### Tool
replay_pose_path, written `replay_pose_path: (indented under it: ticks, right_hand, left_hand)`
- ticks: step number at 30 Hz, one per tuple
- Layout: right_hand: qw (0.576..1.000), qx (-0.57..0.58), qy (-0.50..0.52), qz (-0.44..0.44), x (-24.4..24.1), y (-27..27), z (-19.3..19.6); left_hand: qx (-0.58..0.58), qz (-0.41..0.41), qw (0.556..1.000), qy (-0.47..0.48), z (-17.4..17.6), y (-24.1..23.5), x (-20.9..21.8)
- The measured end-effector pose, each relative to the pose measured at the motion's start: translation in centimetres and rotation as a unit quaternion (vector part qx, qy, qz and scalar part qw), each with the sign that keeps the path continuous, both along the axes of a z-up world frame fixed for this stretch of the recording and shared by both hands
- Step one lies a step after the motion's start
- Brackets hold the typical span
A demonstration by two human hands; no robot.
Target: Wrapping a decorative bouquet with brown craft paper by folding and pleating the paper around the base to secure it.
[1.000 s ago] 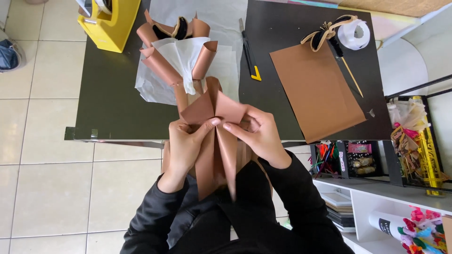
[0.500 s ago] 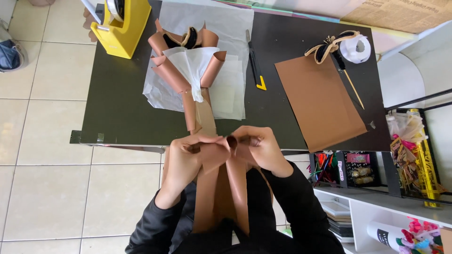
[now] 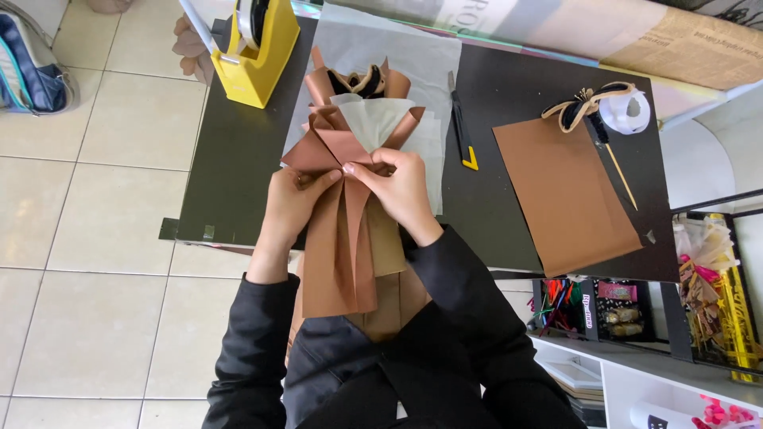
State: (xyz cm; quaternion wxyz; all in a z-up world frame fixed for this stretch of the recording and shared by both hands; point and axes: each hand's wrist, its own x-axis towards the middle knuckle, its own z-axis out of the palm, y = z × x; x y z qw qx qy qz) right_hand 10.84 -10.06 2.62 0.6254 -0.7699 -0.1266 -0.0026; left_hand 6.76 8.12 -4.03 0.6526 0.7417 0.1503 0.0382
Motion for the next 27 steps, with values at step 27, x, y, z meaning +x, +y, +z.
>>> replay_pose_path:
  ticks: [27]
  right_hand:
    - [0.970,0.237,-0.004,-0.044,-4.1,-8.0,-3.4]
  left_hand:
    - [-0.112,-0.199,0.949,-0.220,8.4,-6.0,-6.5]
